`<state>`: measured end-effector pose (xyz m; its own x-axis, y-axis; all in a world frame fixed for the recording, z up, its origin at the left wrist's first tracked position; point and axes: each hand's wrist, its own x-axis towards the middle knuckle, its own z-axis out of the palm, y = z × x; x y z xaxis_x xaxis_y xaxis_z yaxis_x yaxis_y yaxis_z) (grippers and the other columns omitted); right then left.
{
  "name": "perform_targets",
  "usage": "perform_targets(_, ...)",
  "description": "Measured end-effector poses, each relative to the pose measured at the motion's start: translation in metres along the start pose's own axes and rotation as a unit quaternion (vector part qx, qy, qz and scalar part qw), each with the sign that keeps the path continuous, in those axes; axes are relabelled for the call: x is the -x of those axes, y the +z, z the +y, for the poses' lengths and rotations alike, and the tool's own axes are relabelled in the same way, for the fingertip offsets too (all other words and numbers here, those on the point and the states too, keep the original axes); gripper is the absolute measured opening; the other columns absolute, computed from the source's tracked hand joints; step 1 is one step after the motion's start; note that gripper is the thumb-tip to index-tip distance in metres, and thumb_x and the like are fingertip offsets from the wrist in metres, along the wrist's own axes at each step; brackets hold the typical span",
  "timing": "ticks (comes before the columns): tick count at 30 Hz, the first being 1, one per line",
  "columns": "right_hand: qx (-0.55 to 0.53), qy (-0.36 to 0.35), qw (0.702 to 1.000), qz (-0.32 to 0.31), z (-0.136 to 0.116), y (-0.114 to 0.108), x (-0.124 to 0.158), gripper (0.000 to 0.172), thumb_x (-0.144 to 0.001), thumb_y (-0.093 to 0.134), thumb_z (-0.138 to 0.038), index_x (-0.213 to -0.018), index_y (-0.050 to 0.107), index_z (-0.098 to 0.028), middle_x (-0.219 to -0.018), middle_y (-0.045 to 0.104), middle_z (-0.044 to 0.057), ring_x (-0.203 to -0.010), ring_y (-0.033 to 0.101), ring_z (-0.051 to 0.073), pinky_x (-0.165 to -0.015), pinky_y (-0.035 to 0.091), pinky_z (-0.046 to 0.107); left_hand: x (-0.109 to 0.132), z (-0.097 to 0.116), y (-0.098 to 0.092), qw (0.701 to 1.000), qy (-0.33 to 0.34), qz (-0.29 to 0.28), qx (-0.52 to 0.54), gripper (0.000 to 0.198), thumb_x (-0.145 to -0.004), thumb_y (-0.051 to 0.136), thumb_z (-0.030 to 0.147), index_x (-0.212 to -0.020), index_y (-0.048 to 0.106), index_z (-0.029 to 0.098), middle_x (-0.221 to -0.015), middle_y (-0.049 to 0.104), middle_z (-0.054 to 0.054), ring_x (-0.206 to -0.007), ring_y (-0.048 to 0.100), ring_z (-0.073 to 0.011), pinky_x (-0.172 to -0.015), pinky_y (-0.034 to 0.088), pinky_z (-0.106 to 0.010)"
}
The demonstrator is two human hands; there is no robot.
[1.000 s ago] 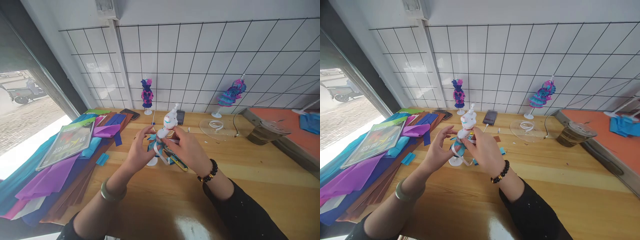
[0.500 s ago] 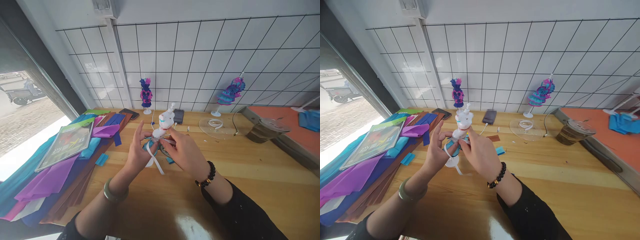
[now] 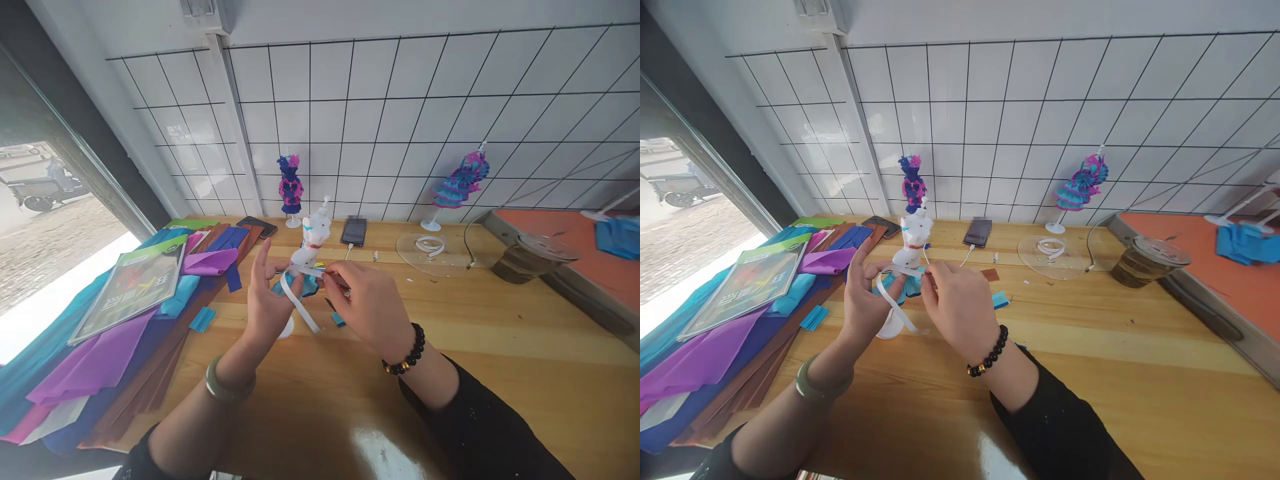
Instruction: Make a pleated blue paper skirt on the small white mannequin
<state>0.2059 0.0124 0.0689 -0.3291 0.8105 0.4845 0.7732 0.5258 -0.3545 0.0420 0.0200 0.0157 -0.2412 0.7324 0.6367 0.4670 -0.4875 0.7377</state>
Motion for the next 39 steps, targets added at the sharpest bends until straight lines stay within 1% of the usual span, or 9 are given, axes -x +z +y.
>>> perform_targets(4, 0.029, -0.028, 0.999, 0.022, 0.003, 0.003, -0.001, 0.019, -0.091, 0.043, -0.024, -0.089, 0.061, -0.017, -0.077, 0.069, 0.004, -0.071, 0.061, 0.018, -0.065, 0.035, 0.030, -0.001, 0.002, -0.002, 0.999, -0.048, -0.006, 0.015, 0.077, -0.074, 0.069, 0.025, -0.139, 0.029, 0.023, -0.092, 0.066, -0.003, -0.094, 0.062, -0.0203, -0.098, 0.041, -0.045)
perform_targets(7, 0.030, -0.023, 0.999, 0.028, 0.007, 0.006, -0.002, 0.019, -0.092, 0.043, -0.024, -0.092, 0.060, -0.018, -0.084, 0.070, 0.005, -0.075, 0.062, 0.019, -0.064, 0.035, 0.031, -0.002, 0.005, -0.003, 0.996, -0.083, -0.011, 0.039, 0.077, -0.073, 0.070, 0.026, -0.139, 0.030, 0.022, -0.090, 0.067, -0.004, -0.093, 0.063, -0.0209, -0.095, 0.043, -0.043)
perform_targets(11, -0.036, 0.015, 0.999, 0.017, 0.012, 0.009, -0.004, 0.019, -0.091, 0.044, -0.026, -0.097, 0.061, -0.019, -0.084, 0.070, 0.005, -0.077, 0.063, 0.019, -0.065, 0.039, 0.029, -0.003, 0.009, -0.004, 0.991, -0.114, -0.015, 0.063, 0.078, -0.070, 0.072, 0.025, -0.137, 0.033, 0.021, -0.090, 0.067, -0.005, -0.093, 0.064, -0.0227, -0.090, 0.047, -0.042)
perform_targets(17, -0.126, 0.062, 0.990, -0.012, 0.017, 0.011, -0.007, 0.015, -0.091, 0.045, -0.028, -0.089, 0.059, -0.021, -0.079, 0.070, 0.003, -0.073, 0.064, 0.018, -0.061, 0.042, 0.027, -0.004, 0.007, -0.004, 0.990, -0.116, -0.015, 0.083, 0.073, -0.070, 0.072, 0.023, -0.134, 0.036, 0.022, -0.087, 0.067, -0.004, -0.095, 0.064, -0.0228, -0.083, 0.051, -0.038)
perform_targets(20, -0.148, 0.088, 0.985, -0.027, 0.018, 0.011, -0.008, 0.015, -0.090, 0.047, -0.029, -0.088, 0.059, -0.021, -0.076, 0.070, 0.002, -0.069, 0.063, 0.017, -0.059, 0.041, 0.026, -0.005, 0.007, -0.004, 0.987, -0.128, -0.019, 0.094, 0.071, -0.071, 0.071, 0.025, -0.133, 0.037, 0.023, -0.085, 0.066, -0.003, -0.089, 0.065, -0.0210, -0.075, 0.053, -0.034)
perform_targets(24, -0.169, 0.096, 0.980, -0.036, 0.020, 0.011, -0.009, 0.013, -0.089, 0.047, -0.028, -0.086, 0.058, -0.021, -0.075, 0.069, 0.002, -0.069, 0.063, 0.016, -0.059, 0.041, 0.026, -0.005, 0.009, -0.004, 0.981, -0.158, -0.024, 0.112, 0.071, -0.069, 0.073, 0.026, -0.132, 0.038, 0.023, -0.082, 0.065, -0.002, -0.081, 0.065, -0.0188, -0.063, 0.053, -0.027)
perform_targets(27, -0.174, 0.093, 0.980, -0.036, 0.021, 0.012, -0.009, 0.013, -0.089, 0.047, -0.028, -0.086, 0.058, -0.021, -0.074, 0.068, 0.002, -0.067, 0.062, 0.016, -0.058, 0.040, 0.026, -0.005, 0.009, -0.004, 0.976, -0.169, -0.031, 0.138, 0.072, -0.068, 0.073, 0.025, -0.131, 0.038, 0.023, -0.083, 0.065, -0.002, -0.080, 0.064, -0.0174, -0.061, 0.052, -0.025)
perform_targets(34, -0.181, 0.088, 0.979, -0.041, 0.024, 0.014, -0.010, 0.013, -0.090, 0.046, -0.029, -0.083, 0.055, -0.022, -0.070, 0.067, 0.000, -0.064, 0.059, 0.015, -0.056, 0.038, 0.025, -0.004, 0.004, -0.004, 0.962, -0.195, -0.050, 0.183, 0.068, -0.069, 0.072, 0.027, -0.129, 0.039, 0.025, -0.085, 0.064, -0.002, -0.078, 0.063, -0.0156, -0.062, 0.051, -0.025)
perform_targets(39, -0.201, 0.098, 0.973, -0.052, 0.026, 0.016, -0.010, 0.015, -0.090, 0.046, -0.032, -0.082, 0.054, -0.022, -0.076, 0.069, 0.000, -0.069, 0.062, 0.016, -0.060, 0.040, 0.026, -0.005, 0.005, -0.005, 0.956, -0.215, -0.047, 0.193, 0.067, -0.068, 0.074, 0.027, -0.127, 0.042, 0.026, -0.080, 0.060, 0.002, -0.066, 0.059, -0.0110, -0.057, 0.048, -0.022)
